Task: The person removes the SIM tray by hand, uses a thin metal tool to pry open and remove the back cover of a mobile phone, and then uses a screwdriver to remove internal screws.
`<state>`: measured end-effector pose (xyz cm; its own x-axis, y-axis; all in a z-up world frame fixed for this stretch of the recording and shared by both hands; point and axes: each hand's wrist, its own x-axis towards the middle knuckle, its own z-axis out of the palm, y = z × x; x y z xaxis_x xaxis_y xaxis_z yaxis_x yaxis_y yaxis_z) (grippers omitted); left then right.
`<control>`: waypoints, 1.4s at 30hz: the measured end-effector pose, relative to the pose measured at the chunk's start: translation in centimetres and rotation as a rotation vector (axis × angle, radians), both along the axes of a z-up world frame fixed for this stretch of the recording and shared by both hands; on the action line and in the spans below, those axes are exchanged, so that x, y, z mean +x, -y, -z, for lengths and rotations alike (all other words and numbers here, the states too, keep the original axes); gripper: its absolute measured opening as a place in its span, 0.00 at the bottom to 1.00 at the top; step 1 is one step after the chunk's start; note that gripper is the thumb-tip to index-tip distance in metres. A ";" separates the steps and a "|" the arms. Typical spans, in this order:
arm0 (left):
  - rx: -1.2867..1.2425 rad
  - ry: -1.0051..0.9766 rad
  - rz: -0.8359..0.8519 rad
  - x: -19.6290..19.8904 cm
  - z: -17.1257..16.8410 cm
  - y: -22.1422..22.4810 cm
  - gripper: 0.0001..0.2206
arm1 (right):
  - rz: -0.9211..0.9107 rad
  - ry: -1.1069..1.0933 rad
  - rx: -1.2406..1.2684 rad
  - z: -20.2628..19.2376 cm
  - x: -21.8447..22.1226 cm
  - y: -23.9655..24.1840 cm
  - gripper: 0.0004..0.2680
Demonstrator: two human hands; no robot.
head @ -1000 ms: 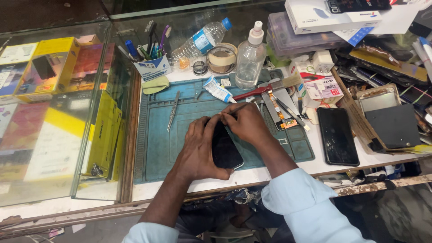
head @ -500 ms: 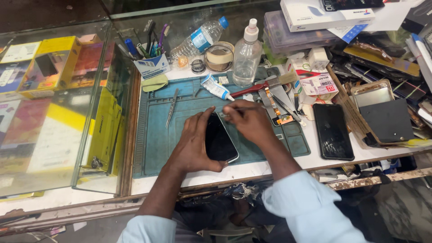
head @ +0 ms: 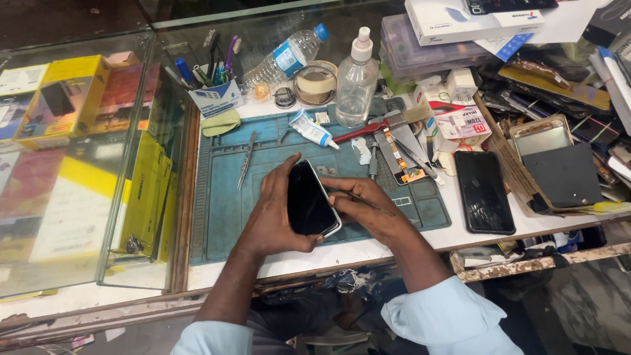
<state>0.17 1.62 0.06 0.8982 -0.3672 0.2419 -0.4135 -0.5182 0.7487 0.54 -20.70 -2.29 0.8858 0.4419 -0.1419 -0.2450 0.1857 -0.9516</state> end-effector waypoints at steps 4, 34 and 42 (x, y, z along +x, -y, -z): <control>0.025 0.003 0.017 0.2 0.0 -0.1 0.64 | -0.017 0.082 0.090 1.3 0.2 0.3 0.22; 0.338 -0.423 -0.258 3.0 -3.1 2.0 0.38 | 0.349 0.145 0.005 3.4 -2.3 -3.5 0.30; 0.311 -0.275 -0.167 2.9 -3.5 1.9 0.32 | 0.244 0.184 0.034 3.9 -2.5 -3.1 0.28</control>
<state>3.11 -0.33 3.55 0.9668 -0.2293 -0.1130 -0.1127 -0.7791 0.6167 -1.98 -17.63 -6.16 0.9757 0.2151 0.0419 -0.0136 0.2502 -0.9681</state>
